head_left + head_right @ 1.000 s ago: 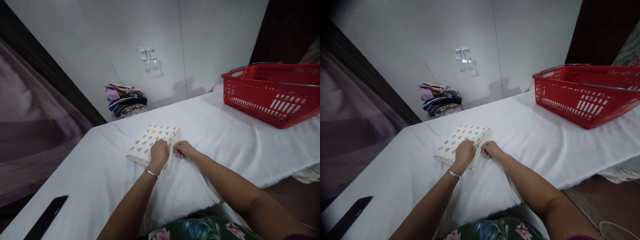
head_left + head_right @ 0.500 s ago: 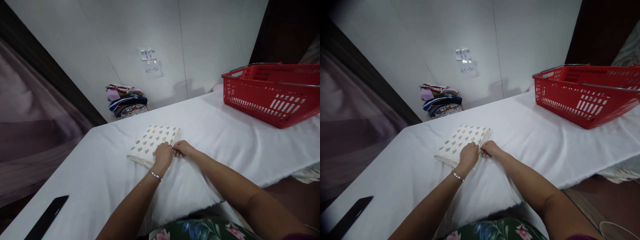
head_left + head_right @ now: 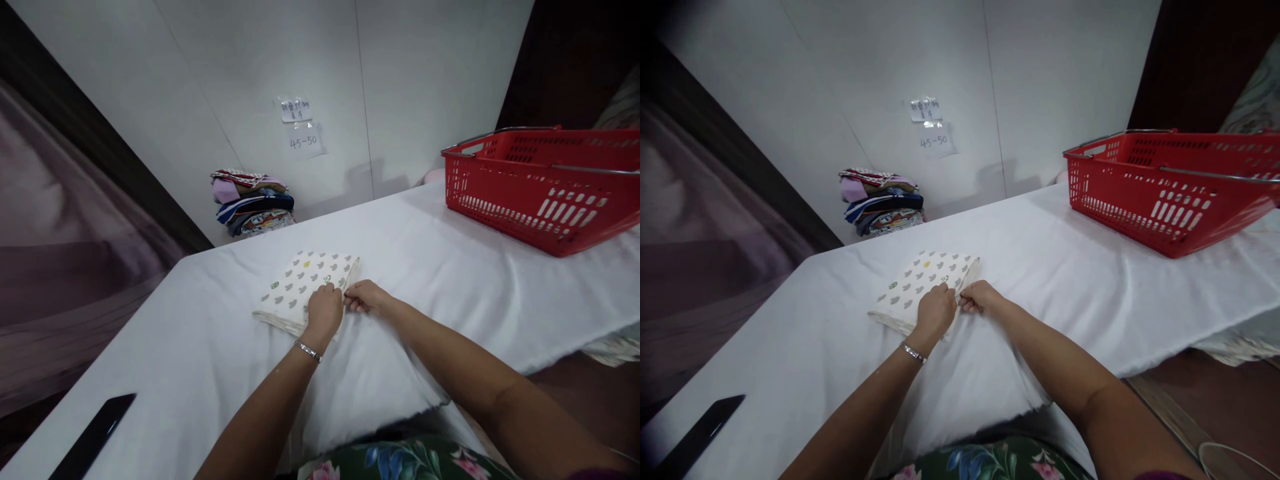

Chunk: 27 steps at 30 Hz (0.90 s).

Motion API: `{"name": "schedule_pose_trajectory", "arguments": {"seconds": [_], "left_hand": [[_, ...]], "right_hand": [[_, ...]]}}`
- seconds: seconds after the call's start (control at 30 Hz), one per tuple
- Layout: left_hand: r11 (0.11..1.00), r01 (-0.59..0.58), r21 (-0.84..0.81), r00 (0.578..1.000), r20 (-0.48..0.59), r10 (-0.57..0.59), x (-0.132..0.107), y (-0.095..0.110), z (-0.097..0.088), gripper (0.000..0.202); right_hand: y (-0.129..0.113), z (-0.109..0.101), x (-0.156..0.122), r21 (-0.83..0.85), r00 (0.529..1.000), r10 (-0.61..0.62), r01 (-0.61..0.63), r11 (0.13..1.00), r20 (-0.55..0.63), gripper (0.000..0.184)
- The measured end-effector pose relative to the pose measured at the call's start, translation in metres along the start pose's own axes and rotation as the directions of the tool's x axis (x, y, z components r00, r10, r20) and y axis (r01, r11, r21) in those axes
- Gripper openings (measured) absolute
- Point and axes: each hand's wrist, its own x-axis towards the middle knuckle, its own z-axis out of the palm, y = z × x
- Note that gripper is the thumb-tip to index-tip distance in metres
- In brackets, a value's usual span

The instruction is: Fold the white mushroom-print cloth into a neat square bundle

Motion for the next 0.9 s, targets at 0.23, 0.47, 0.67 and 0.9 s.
{"name": "schedule_pose_trajectory", "arguments": {"seconds": [0.23,0.47,0.67,0.9], "left_hand": [[0.999,0.050,0.011,0.998,-0.050,-0.049,0.002,-0.010,-0.005,0.021],[0.998,0.053,0.019,0.998,-0.040,-0.052,0.002,-0.008,-0.006,0.019],[0.999,0.052,-0.006,0.998,-0.016,-0.053,0.001,-0.006,-0.008,0.020],[0.999,0.037,-0.004,0.999,-0.010,-0.037,0.000,-0.004,-0.006,0.021]], "right_hand": [[0.004,-0.001,0.007,0.033,0.998,-0.034,0.036,0.999,-0.047,0.012],[0.006,0.000,0.009,0.032,0.998,-0.068,0.068,0.997,-0.019,0.015],[0.004,0.006,0.009,-0.009,0.999,-0.036,0.036,0.999,0.024,0.020],[0.009,0.007,0.011,-0.004,0.997,-0.072,0.072,0.997,-0.021,0.022]]}}
